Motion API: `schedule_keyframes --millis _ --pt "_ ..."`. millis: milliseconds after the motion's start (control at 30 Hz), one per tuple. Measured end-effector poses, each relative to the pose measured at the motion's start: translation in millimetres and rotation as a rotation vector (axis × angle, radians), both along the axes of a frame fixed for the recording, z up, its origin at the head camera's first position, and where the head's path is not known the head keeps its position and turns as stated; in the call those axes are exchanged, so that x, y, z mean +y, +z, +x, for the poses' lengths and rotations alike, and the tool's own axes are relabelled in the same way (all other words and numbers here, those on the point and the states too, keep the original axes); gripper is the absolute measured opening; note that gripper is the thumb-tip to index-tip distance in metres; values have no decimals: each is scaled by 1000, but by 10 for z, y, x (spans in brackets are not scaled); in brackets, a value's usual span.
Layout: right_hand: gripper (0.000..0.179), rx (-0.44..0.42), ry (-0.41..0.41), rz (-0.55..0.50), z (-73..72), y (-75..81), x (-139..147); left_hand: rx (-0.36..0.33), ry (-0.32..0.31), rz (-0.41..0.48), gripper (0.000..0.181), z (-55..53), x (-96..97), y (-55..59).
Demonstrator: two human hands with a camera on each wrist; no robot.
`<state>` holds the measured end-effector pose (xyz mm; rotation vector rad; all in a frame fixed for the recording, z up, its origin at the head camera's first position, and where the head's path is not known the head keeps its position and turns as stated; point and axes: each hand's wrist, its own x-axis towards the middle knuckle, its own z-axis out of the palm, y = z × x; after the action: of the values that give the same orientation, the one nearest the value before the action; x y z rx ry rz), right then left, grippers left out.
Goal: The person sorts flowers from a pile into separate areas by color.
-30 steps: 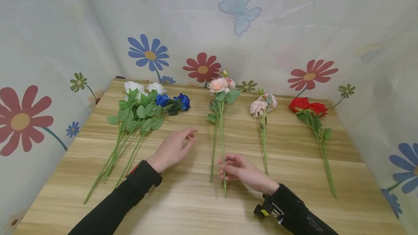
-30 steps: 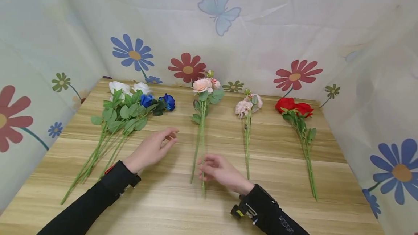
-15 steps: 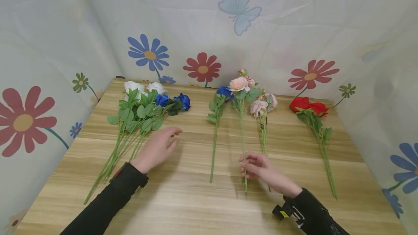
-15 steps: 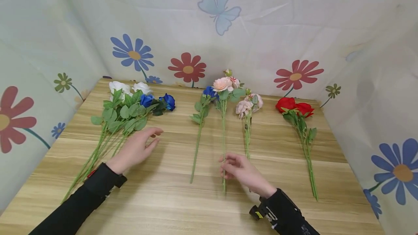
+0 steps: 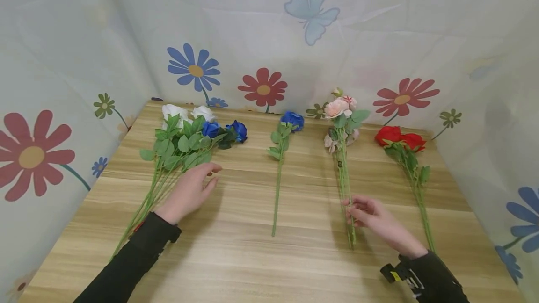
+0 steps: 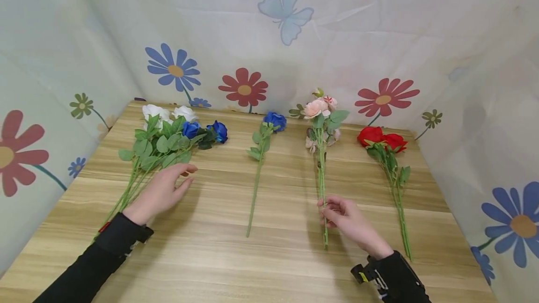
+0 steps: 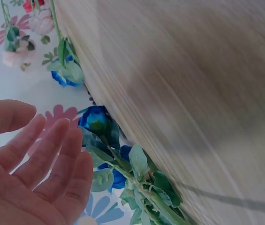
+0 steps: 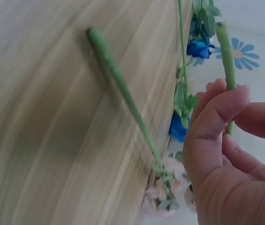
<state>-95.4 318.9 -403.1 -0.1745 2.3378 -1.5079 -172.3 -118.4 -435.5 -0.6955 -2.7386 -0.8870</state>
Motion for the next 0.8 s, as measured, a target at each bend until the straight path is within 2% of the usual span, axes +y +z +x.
schedule_keyframes --millis 233,500,800 --pt "34 30 -56 145 -4 -58 168 -7 7 -1 26 0 -28 4" --pt "22 47 -46 207 -14 -140 223 -36 4 -22 28 -4 -30 -2" --pt "25 23 -46 279 -48 -200 158 -44 -8 -35 30 2 -35 8"
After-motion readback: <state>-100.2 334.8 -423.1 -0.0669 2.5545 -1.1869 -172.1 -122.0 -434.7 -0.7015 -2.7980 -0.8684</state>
